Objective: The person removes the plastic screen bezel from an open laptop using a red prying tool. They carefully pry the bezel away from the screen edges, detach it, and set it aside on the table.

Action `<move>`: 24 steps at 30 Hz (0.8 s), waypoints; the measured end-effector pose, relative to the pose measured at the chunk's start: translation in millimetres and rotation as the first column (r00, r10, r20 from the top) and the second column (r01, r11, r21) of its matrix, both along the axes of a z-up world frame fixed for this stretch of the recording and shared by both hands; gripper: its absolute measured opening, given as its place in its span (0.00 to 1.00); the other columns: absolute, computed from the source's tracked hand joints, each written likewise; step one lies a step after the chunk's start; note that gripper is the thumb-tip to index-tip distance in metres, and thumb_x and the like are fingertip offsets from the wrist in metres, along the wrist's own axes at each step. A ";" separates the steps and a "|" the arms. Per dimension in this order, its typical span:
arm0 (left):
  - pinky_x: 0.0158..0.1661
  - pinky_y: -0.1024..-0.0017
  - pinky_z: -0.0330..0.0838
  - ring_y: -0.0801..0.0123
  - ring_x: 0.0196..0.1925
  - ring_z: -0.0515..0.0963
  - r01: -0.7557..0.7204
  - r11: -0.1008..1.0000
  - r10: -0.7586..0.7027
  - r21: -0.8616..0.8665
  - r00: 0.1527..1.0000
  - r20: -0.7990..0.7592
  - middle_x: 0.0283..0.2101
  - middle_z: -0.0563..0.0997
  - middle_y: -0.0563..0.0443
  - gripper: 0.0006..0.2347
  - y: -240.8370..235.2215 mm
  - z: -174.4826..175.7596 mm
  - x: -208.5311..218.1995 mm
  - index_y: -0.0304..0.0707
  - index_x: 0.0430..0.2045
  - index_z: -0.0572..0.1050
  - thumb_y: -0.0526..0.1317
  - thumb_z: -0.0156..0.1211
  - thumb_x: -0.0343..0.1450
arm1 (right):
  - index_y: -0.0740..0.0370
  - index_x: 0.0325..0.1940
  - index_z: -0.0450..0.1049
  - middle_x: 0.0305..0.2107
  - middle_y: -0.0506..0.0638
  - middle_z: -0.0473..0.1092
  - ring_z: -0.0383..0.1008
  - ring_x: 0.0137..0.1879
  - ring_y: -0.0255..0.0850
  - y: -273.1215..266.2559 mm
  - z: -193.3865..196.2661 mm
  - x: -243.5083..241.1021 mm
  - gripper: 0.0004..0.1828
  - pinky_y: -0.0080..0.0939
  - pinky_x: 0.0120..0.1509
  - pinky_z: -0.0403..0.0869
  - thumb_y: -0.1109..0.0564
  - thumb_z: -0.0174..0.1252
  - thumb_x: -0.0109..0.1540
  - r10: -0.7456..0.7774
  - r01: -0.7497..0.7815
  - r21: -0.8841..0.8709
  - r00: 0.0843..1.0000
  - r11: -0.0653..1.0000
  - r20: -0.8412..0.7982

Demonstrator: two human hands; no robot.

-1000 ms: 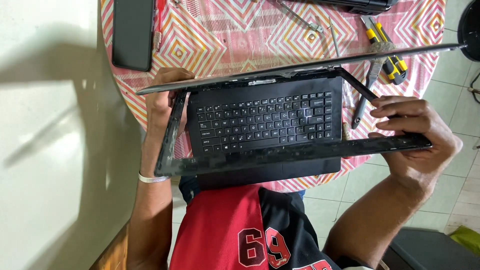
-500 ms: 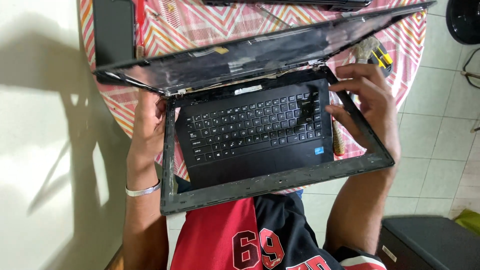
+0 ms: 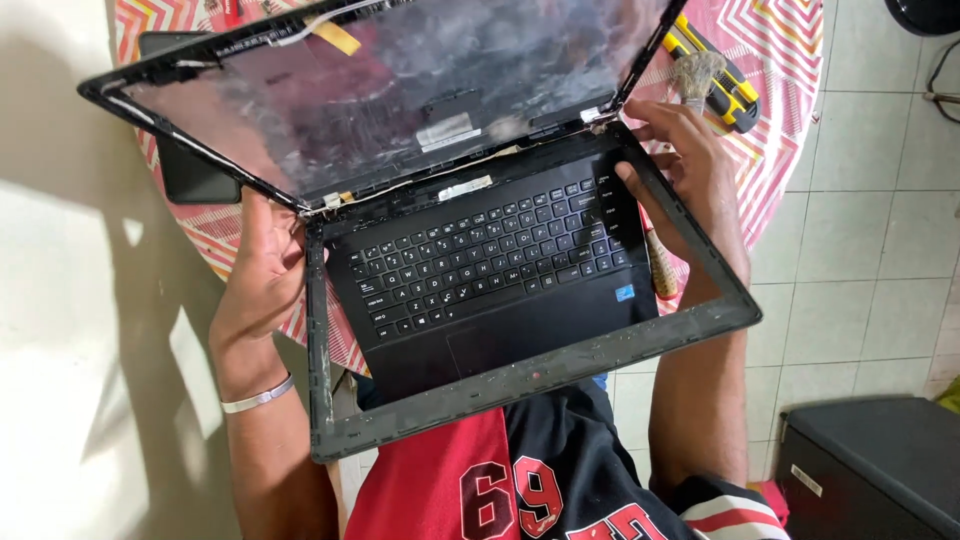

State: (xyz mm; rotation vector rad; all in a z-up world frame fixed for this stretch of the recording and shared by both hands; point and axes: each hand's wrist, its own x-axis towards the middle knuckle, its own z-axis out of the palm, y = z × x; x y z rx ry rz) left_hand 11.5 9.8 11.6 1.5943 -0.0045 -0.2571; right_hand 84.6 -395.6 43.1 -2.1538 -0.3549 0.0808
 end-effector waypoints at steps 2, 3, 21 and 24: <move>0.57 0.72 0.69 0.68 0.59 0.71 0.016 1.000 -0.016 -0.009 1.000 0.004 0.59 0.70 0.43 0.23 4.6 -3.0 0.6 0.42 0.58 0.55 0.19 0.45 0.72 | 0.71 0.66 0.69 0.57 0.60 0.68 0.73 0.57 0.48 1.1 -3.7 2.0 0.29 0.42 0.52 0.75 0.45 0.56 0.70 -0.016 0.016 -0.014 1.000 1.000 0.009; 0.45 0.76 0.64 0.70 0.52 0.71 0.029 0.999 -0.030 0.031 1.000 0.007 0.60 0.70 0.42 0.29 8.3 -6.2 0.1 0.43 0.64 0.53 0.19 0.38 0.67 | 0.69 0.64 0.70 0.56 0.58 0.70 0.73 0.55 0.46 1.4 -7.2 2.3 0.28 0.41 0.49 0.72 0.43 0.57 0.70 -0.052 0.052 -0.006 0.999 0.999 0.014; 0.65 0.50 0.62 0.65 0.61 0.71 -0.290 0.956 0.288 -0.035 0.915 0.283 0.56 0.74 0.49 0.12 -18.6 -13.9 6.8 0.41 0.59 0.70 0.40 0.48 0.81 | 0.66 0.57 0.75 0.42 0.54 0.71 0.71 0.45 0.42 22.2 -45.1 10.3 0.13 0.36 0.43 0.72 0.64 0.65 0.69 -0.259 0.219 0.184 0.938 0.958 0.230; 0.54 0.63 0.54 0.70 0.47 0.62 -0.353 0.936 0.345 -0.002 0.913 0.217 0.44 0.65 0.55 0.12 -23.6 -15.9 -0.9 0.43 0.57 0.69 0.44 0.48 0.81 | 0.68 0.54 0.75 0.42 0.56 0.68 0.70 0.45 0.44 36.7 -36.3 8.4 0.11 0.40 0.46 0.71 0.62 0.60 0.69 -0.260 0.219 0.170 0.923 0.961 0.285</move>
